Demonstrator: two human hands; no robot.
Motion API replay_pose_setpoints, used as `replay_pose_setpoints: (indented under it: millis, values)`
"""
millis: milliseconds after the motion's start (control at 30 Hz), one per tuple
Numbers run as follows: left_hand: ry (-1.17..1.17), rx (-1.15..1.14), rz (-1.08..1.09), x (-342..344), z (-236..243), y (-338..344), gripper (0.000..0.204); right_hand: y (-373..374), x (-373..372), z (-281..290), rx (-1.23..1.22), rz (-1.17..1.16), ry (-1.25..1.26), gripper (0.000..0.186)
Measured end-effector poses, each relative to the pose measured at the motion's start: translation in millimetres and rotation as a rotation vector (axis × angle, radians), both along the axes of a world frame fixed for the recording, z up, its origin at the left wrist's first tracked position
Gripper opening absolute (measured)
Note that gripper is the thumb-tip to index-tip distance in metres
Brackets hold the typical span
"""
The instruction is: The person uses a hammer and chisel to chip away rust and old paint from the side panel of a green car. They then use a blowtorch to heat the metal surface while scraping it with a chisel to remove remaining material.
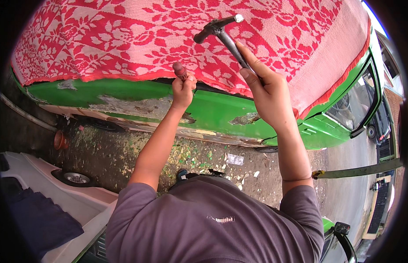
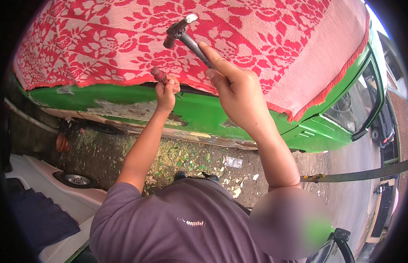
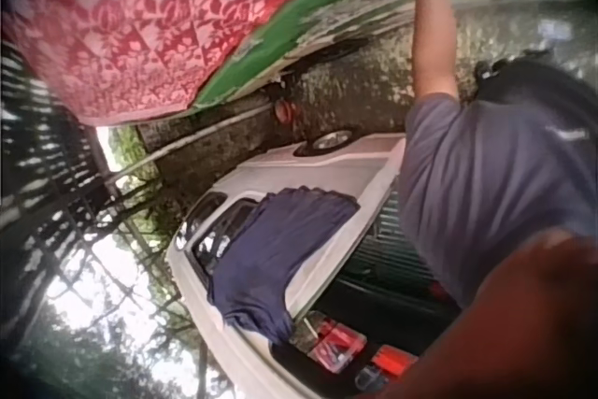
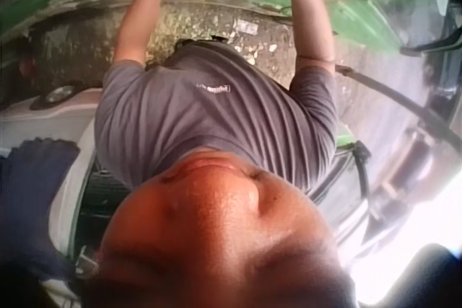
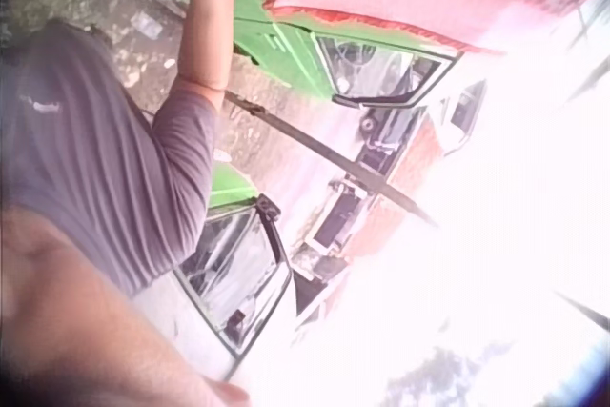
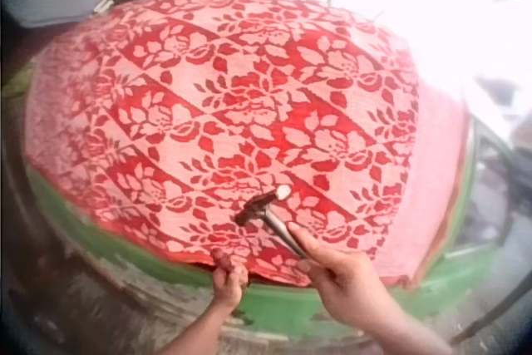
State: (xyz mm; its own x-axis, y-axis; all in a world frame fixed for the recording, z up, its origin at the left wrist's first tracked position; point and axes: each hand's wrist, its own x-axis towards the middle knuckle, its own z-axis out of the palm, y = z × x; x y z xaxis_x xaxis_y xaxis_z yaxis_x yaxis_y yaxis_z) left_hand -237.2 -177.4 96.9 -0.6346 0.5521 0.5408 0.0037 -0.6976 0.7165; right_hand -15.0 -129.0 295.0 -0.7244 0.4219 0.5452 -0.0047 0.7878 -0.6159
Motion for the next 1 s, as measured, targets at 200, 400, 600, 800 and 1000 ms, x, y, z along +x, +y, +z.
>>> replay_pose_setpoints:
  millis: [200,400,600,800,1000]
  values:
    - [-0.07,0.19,0.106,9,-21,-24,0.026,11,52,-28,-0.512,-0.031,0.051,0.046]
    - [-0.161,0.272,0.028,17,-20,-29,0.028,24,91,-74,-0.686,-0.081,0.066,0.05]
    - [0.034,0.141,-0.046,68,-18,0,0.028,28,128,-112,-0.786,-0.163,0.128,0.05]
    - [0.948,0.008,-0.148,150,-10,45,0.035,28,182,-146,-0.905,-0.344,0.182,0.051]
    - [1.125,0.089,-0.224,188,-26,83,0.037,33,243,-171,-0.976,-0.467,0.215,0.052]
